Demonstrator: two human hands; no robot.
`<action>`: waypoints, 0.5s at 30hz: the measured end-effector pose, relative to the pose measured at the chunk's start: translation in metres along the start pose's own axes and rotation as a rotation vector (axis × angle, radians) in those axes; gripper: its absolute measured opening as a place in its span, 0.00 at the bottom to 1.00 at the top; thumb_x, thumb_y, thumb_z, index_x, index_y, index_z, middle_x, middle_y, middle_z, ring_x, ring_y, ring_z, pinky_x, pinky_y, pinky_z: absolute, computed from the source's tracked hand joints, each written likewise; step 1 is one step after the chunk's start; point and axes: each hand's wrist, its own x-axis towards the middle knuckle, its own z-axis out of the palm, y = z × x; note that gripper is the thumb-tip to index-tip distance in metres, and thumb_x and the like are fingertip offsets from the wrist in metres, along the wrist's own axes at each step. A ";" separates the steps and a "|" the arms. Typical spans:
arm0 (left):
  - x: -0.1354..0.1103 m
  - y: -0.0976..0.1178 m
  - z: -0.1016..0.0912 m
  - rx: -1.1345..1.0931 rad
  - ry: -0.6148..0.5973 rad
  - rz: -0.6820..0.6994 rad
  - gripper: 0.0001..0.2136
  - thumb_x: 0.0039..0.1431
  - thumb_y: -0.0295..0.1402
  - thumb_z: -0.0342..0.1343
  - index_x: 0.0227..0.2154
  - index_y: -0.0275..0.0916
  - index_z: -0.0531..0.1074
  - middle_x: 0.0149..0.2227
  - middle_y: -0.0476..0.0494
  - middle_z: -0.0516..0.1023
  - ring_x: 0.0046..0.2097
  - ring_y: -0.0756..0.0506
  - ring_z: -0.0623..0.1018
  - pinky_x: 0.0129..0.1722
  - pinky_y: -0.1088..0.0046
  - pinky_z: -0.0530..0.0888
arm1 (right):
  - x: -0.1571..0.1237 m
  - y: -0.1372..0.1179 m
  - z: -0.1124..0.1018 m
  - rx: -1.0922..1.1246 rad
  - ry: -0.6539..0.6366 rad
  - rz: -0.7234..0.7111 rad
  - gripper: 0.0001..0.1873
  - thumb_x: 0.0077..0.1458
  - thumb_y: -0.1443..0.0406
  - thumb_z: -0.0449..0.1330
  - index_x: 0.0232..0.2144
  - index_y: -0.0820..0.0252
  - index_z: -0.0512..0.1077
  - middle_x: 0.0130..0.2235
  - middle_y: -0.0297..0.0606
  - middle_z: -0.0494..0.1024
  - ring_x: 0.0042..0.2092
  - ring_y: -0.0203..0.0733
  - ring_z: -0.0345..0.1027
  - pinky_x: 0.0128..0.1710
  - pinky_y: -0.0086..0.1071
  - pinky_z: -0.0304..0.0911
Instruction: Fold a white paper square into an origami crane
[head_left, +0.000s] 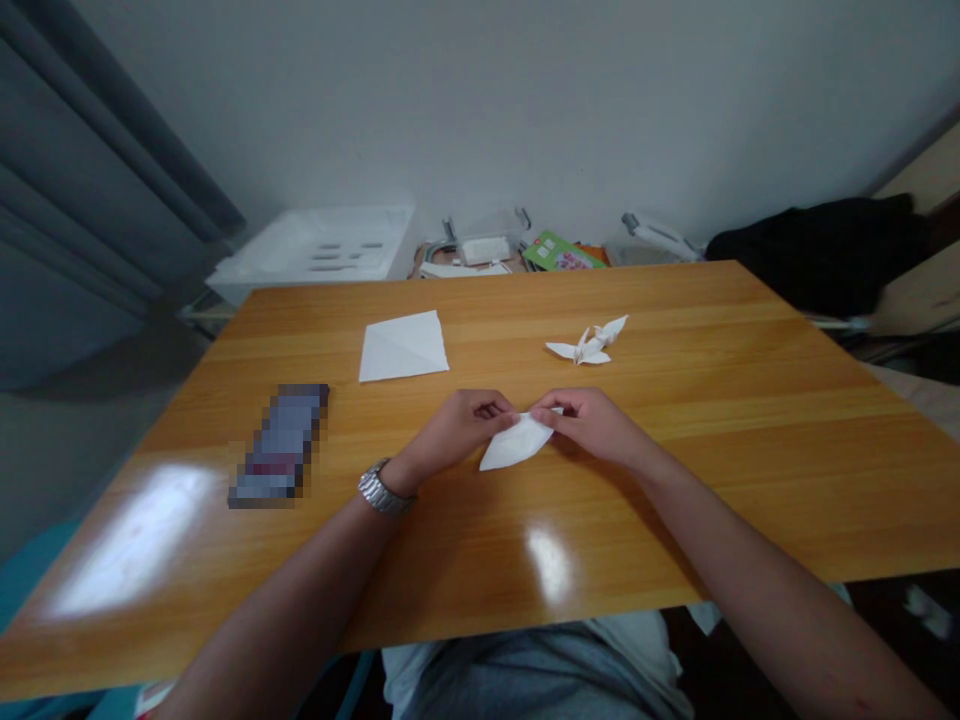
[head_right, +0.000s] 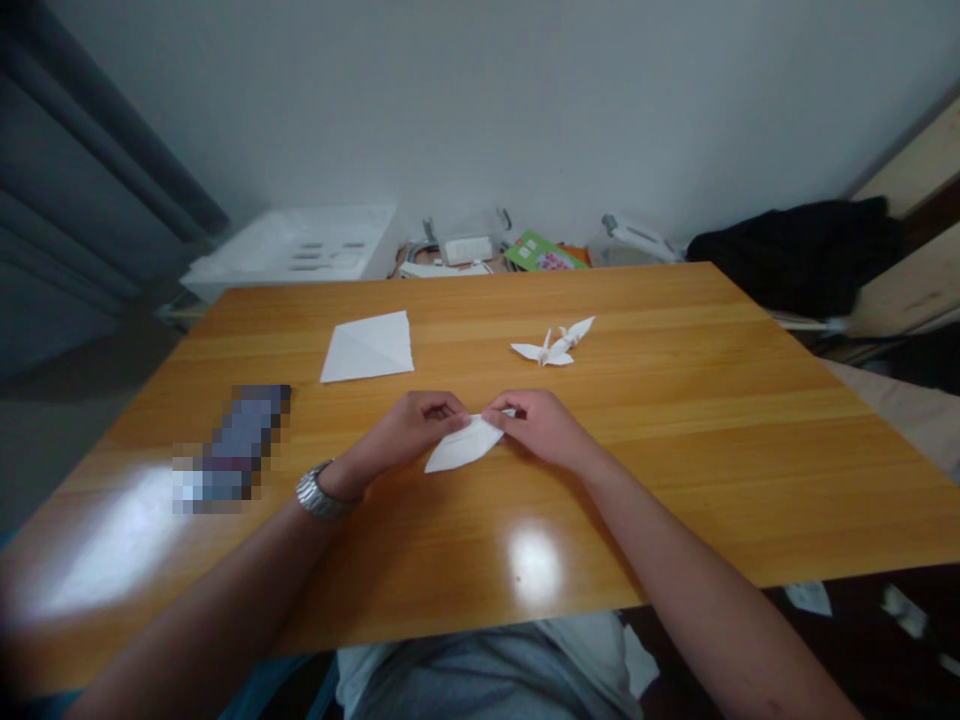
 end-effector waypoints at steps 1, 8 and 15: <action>0.001 -0.001 0.000 -0.029 0.010 -0.012 0.13 0.61 0.41 0.61 0.34 0.35 0.79 0.34 0.43 0.82 0.35 0.48 0.78 0.35 0.75 0.72 | 0.000 0.000 -0.001 -0.007 0.010 0.005 0.15 0.62 0.54 0.62 0.37 0.60 0.81 0.37 0.39 0.84 0.37 0.43 0.75 0.38 0.33 0.66; 0.002 -0.004 0.000 -0.093 0.063 0.006 0.15 0.62 0.38 0.61 0.47 0.35 0.78 0.37 0.42 0.82 0.36 0.49 0.79 0.37 0.74 0.74 | 0.000 0.001 -0.001 -0.003 0.011 0.013 0.17 0.62 0.53 0.61 0.37 0.61 0.80 0.37 0.41 0.84 0.37 0.43 0.75 0.39 0.34 0.66; -0.001 -0.002 0.000 -0.068 0.020 0.019 0.11 0.61 0.35 0.63 0.43 0.36 0.77 0.32 0.45 0.81 0.34 0.50 0.79 0.34 0.76 0.74 | -0.002 -0.001 0.006 -0.022 -0.070 0.006 0.16 0.61 0.54 0.62 0.37 0.61 0.80 0.38 0.41 0.84 0.39 0.44 0.75 0.40 0.35 0.66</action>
